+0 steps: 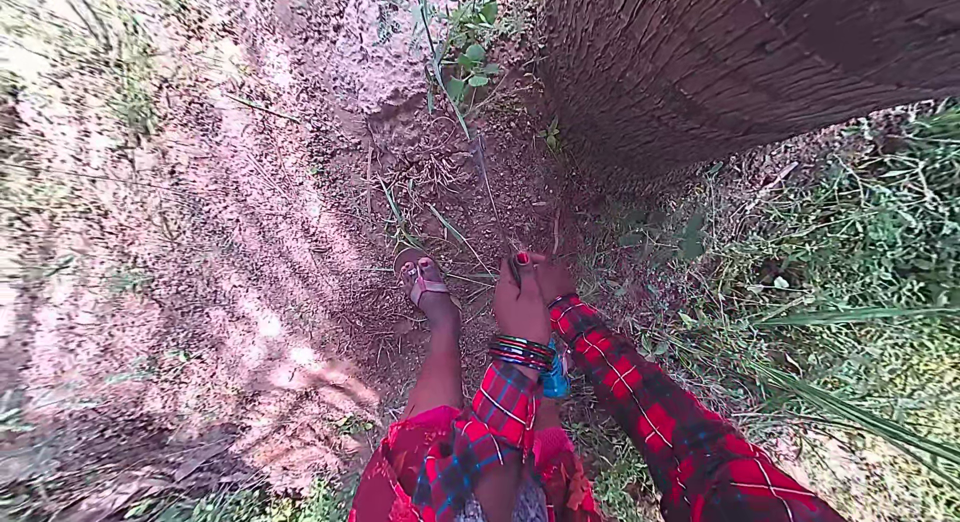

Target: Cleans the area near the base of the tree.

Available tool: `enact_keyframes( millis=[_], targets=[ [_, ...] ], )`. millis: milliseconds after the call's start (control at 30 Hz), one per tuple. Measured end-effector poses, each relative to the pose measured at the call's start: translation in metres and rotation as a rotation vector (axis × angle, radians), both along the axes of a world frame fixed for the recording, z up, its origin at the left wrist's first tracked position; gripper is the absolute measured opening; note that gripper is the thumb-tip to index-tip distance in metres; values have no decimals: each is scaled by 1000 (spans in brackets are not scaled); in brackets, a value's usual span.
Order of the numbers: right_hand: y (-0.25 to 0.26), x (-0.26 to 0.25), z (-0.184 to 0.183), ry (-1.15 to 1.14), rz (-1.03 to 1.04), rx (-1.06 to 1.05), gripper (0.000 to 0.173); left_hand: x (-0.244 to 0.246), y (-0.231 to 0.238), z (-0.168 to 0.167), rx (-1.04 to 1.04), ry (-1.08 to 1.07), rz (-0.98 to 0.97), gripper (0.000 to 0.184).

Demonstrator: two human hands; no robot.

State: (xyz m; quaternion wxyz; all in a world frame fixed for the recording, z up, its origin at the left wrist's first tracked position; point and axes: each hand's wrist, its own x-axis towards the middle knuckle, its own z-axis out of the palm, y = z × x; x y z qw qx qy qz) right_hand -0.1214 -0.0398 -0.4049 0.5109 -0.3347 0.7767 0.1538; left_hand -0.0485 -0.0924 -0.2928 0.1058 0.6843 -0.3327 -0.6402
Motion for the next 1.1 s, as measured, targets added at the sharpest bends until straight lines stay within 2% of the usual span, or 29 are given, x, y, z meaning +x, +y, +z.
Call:
enact_keyframes(
  millis=[100, 200, 267, 367, 433, 500, 600, 667, 767, 833, 900, 967, 1100],
  targets=[
    [-3, -32, -23, 129, 19, -164, 48, 3, 3, -5, 5, 13, 17, 35],
    [-12, -83, -55, 287, 68, -228, 54, 3, 7, -6, 11, -8, -1, 36],
    [-13, -113, -70, 369, 70, -188, 60, 2, 11, -8, 6, -4, 7, 35],
    [-14, -139, -77, 417, -33, 52, 71, 2, 14, -6, 14, -10, -6, 32],
    [-16, -142, -79, 418, -173, 177, 70, 3, 14, -5, 15, -17, -17, 32],
    [-17, -140, -82, 450, -268, 207, 68, 4, 14, -6, 24, -14, -10, 34],
    [-27, -137, -66, 433, -370, 250, 56, 5, 13, -4, 34, -12, -5, 33],
    [-53, -136, -29, 313, -356, 384, 47, 6, 13, -5, 25, -18, -11, 33],
    [-61, -132, -15, 291, -232, 393, 41, 8, 17, -9, 2, -5, 8, 33],
    [-56, -140, -19, 238, -154, 389, 42, 6, 16, -6, 25, -15, -9, 33],
    [-40, -151, -40, 218, -125, 345, 46, 6, 11, 2, 73, -27, -54, 34],
    [-20, -156, -71, 289, -149, 224, 48, 8, 21, -8, 29, 4, -28, 36],
    [-12, -155, -83, 304, -235, 201, 53, 9, 21, -7, 30, -5, -19, 35]
  ],
)
